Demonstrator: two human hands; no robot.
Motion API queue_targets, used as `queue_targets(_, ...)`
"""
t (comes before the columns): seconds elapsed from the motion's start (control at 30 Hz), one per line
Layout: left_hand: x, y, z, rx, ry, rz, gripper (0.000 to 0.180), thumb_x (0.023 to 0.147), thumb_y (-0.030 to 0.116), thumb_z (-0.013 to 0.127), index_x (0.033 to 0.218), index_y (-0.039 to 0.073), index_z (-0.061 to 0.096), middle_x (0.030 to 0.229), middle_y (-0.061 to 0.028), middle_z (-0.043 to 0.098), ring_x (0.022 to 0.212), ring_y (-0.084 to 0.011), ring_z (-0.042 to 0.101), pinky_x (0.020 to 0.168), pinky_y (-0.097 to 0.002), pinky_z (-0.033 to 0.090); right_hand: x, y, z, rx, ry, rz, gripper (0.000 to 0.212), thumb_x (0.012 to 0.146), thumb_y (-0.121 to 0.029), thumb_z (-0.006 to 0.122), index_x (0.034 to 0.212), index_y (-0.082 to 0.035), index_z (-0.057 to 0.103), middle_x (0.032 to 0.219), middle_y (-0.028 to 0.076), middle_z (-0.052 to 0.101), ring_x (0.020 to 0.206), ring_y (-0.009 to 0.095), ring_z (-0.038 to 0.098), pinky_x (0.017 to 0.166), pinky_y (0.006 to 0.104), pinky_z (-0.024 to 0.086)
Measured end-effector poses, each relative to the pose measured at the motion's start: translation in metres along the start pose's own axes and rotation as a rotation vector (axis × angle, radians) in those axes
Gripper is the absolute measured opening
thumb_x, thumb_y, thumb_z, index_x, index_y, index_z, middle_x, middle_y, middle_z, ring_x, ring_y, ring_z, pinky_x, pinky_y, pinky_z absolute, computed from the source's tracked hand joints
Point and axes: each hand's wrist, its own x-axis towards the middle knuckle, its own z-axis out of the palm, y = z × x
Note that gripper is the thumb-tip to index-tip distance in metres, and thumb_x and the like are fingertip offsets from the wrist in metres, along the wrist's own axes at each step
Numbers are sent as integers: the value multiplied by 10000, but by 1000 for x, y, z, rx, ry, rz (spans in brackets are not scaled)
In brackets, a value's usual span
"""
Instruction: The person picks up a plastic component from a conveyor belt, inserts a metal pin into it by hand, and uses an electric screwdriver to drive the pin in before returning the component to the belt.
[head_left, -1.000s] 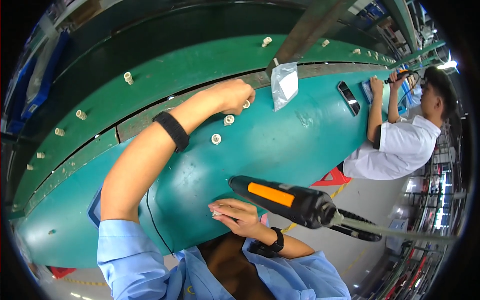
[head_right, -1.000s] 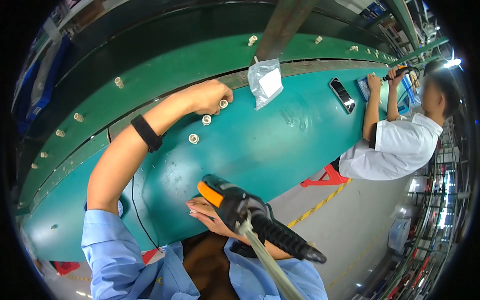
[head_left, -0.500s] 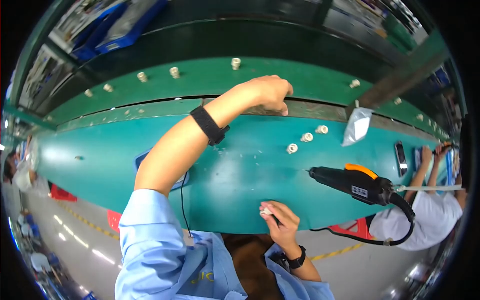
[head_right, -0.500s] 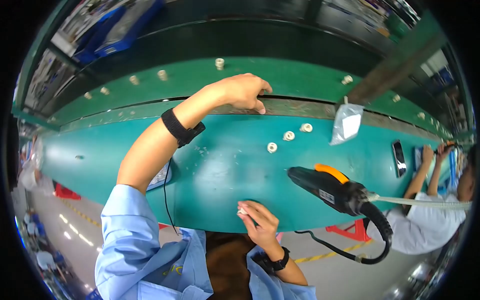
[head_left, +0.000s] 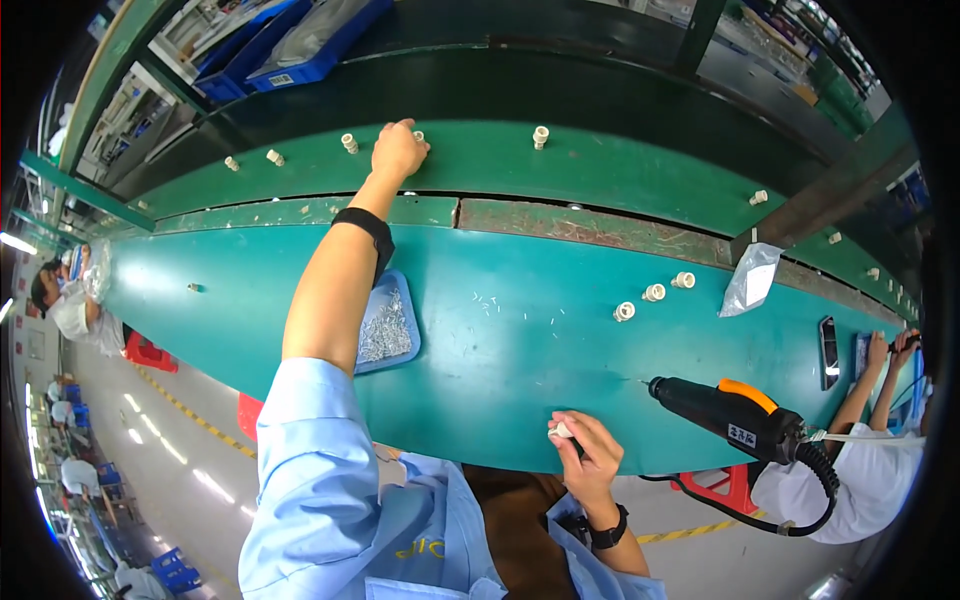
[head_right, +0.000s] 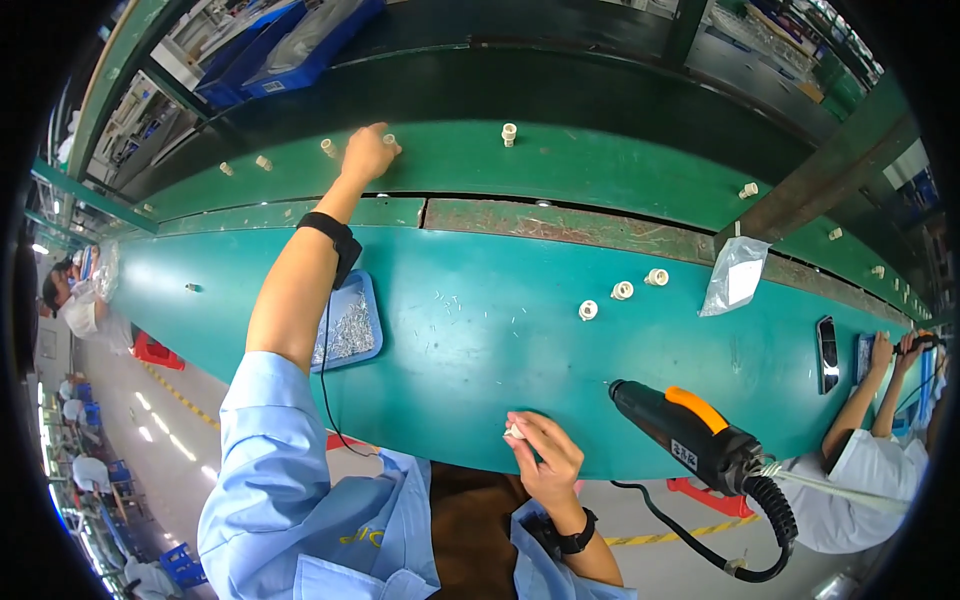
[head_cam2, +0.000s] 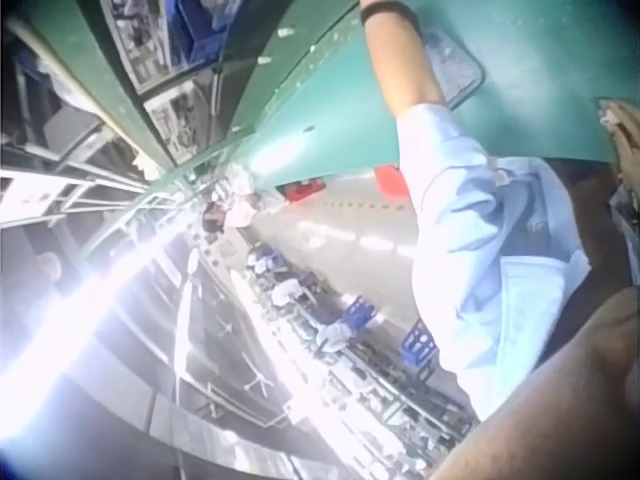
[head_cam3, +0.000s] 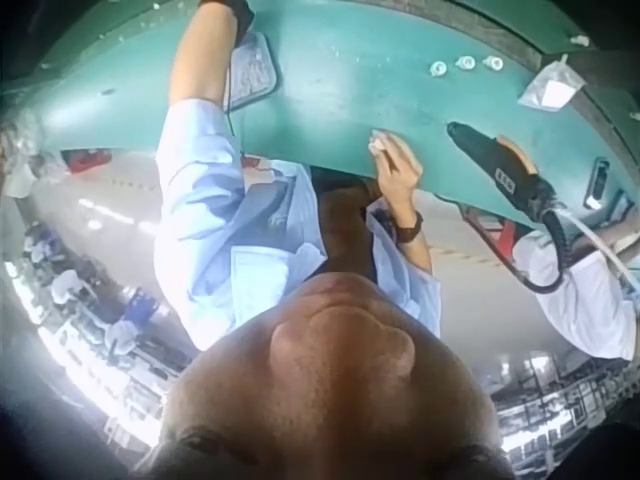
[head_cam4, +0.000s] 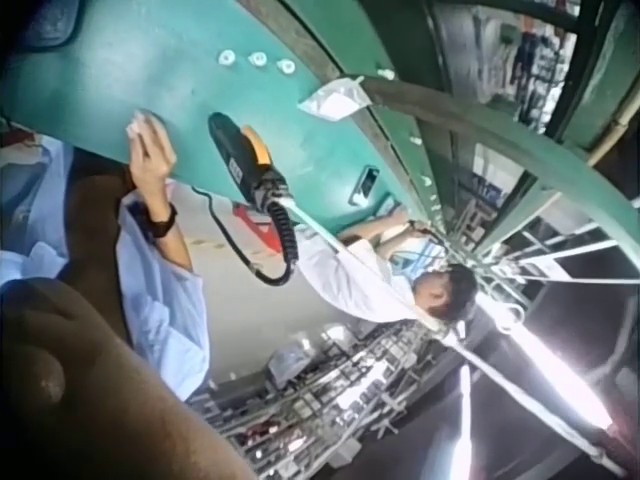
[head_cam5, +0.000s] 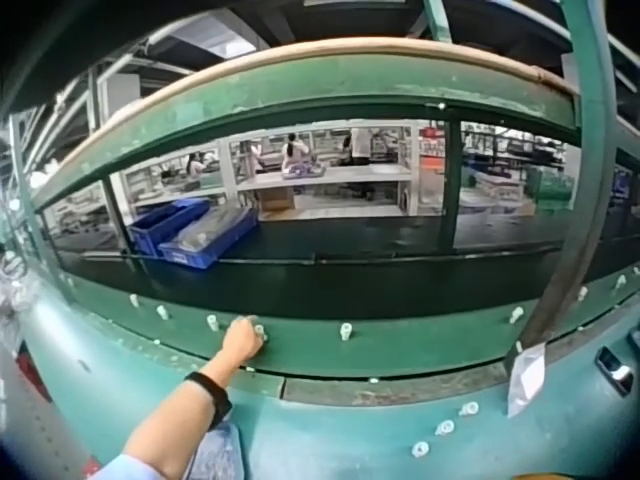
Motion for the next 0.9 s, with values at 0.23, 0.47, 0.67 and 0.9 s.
queue_targets(0.23, 9, 9, -3, -44, -268, -137, 249, 749, 221, 692, 928, 48, 688, 895, -192, 671, 858, -355, 644, 780, -408, 526, 4, -5, 0, -21, 33, 31, 326, 728, 113, 668, 1039, 26, 625, 977, 177, 652, 785, 237, 665, 678, 301, 554)
queue_targets(0.47, -56, 154, -58, -407, -515, 391, 175, 740, 173, 655, 825, 23, 682, 773, -210, 646, 778, -352, 645, 704, -407, 512, 6, -4, -3, -50, 1, 27, 350, 741, 134, 642, 1071, 23, 604, 993, 189, 643, 800, 244, 662, 698, 317, 555)
queue_targets(0.67, -135, 202, -36, -412, -770, 626, 171, 729, 119, 626, 853, 12, 675, 908, -196, 656, 886, -367, 622, 799, -441, 504, 4, -1, 0, -24, 7, -8, 351, 741, 134, 642, 1072, 27, 606, 988, 191, 643, 808, 243, 661, 700, 314, 553)
queue_targets(0.9, -149, 202, -43, -394, -789, 544, 248, 730, 113, 642, 956, 13, 661, 1040, -200, 627, 1005, -352, 589, 876, -422, 482, 2, -4, 1, 7, 17, 13, 333, 763, 141, 615, 1081, 41, 609, 1003, 193, 642, 827, 232, 662, 706, 305, 550)
